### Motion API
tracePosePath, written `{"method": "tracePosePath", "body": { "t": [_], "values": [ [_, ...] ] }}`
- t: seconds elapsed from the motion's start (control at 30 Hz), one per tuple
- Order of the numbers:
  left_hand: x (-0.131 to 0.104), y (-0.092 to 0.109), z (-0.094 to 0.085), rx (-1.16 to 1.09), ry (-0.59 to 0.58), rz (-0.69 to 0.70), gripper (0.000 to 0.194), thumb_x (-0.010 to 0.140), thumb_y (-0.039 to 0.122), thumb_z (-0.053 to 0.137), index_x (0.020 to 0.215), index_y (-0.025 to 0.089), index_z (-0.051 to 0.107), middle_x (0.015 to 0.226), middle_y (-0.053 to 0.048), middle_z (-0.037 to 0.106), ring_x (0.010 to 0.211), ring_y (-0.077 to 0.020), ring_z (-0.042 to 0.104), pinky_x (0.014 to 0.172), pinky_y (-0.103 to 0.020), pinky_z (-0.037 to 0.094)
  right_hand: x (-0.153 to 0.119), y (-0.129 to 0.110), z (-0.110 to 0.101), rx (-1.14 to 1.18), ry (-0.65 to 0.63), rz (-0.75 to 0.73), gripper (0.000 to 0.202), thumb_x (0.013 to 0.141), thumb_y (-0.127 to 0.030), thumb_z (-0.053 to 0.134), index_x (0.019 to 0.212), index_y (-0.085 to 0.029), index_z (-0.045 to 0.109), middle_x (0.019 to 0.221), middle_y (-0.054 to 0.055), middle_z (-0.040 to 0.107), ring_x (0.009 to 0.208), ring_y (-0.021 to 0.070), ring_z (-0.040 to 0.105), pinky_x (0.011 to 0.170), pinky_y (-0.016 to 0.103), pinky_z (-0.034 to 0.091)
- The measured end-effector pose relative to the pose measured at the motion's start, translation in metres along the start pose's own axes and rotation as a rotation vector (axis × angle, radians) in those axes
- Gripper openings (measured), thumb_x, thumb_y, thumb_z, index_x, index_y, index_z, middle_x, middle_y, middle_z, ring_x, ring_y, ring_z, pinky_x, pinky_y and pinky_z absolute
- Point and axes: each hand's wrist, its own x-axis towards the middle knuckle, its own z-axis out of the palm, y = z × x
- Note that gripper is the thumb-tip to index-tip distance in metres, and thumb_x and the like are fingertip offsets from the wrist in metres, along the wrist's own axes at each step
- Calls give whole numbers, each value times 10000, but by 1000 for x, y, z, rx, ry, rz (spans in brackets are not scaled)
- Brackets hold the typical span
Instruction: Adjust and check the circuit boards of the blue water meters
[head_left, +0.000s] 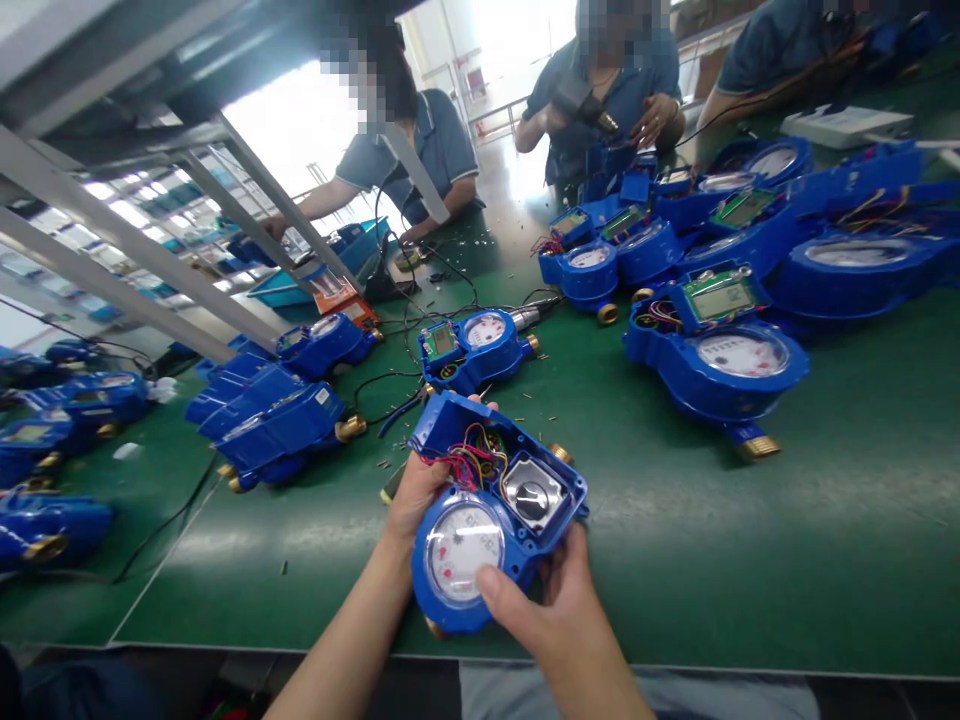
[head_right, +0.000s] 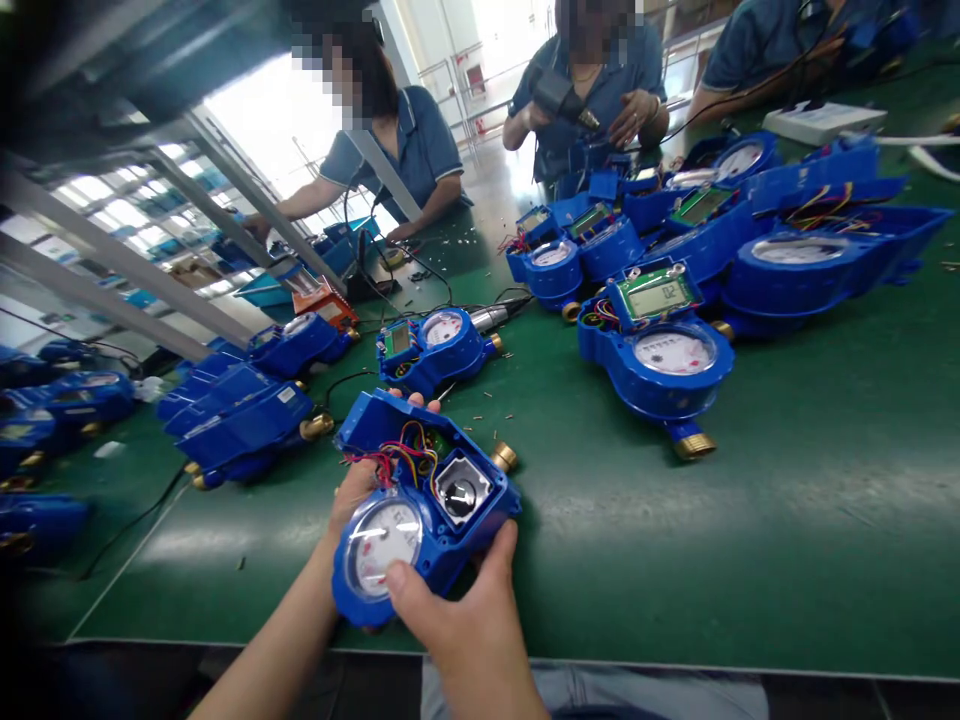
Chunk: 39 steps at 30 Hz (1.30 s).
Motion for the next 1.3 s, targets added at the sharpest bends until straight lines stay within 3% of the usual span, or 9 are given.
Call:
{"method": "tracePosePath", "body": {
  "t": [0.13,0.3,0.6,0.77,0.93,1.07,1.2,1.3],
  "values": [
    [-4,1,10,-56,-31,-1,781,550,498,898,1235,253,614,1071,-88,746,1084,-350,667,900,-454,575,-5,-5,-5,35,-23,37,952,547,-431,879,1313,-239,348,1250,125,637,1094,287,658,952,408,529],
    [-13,1,28,-129,-47,10,780,585,480,883,1273,279,575,1037,-55,751,1036,-315,694,895,-425,578,-16,-13,-5,74,18,-20,914,567,-391,881,1318,-225,385,1215,118,672,1071,283,678,945,406,529],
    [-21,4,39,-198,-78,20,897,551,358,924,1343,320,503,1270,-53,670,1101,-303,666,918,-372,574,-26,-20,-12,187,5,-19,879,564,-323,889,1294,-220,410,1146,102,713,1036,287,701,906,415,563],
    [-24,3,58,-227,-160,-17,888,603,339,902,1377,321,466,1278,-73,664,1088,-300,674,901,-369,578,-29,-20,-26,216,42,-73,969,546,-329,891,1356,-212,372,1150,117,715,1029,296,702,917,436,552],
    [-21,2,104,-221,-383,14,684,663,238,863,1285,278,580,1362,-82,606,1242,-295,578,1011,-344,508,-32,-24,-69,251,160,-172,971,513,-380,923,1330,-216,427,1106,108,727,1036,318,698,959,466,530],
    [-19,8,161,75,-670,196,638,688,193,841,1268,301,600,1334,-45,621,1285,-272,529,1130,-377,392,-36,-41,-118,268,308,-232,826,512,-408,927,1219,-230,537,994,87,751,992,347,712,920,502,550],
    [-19,14,221,483,-731,479,607,776,149,740,1335,262,534,1337,-56,611,1244,-243,552,1121,-406,412,-37,-78,-158,266,381,-257,773,555,-381,911,1222,-225,552,1031,91,758,1011,334,713,919,469,559],
    [-17,13,250,609,-725,619,599,842,127,634,1406,191,441,1462,-117,479,1360,-235,440,1183,-412,344,-30,-115,-182,260,405,-294,854,599,-348,899,1339,-201,500,1070,90,754,1045,313,704,965,458,540]
  ]
}}
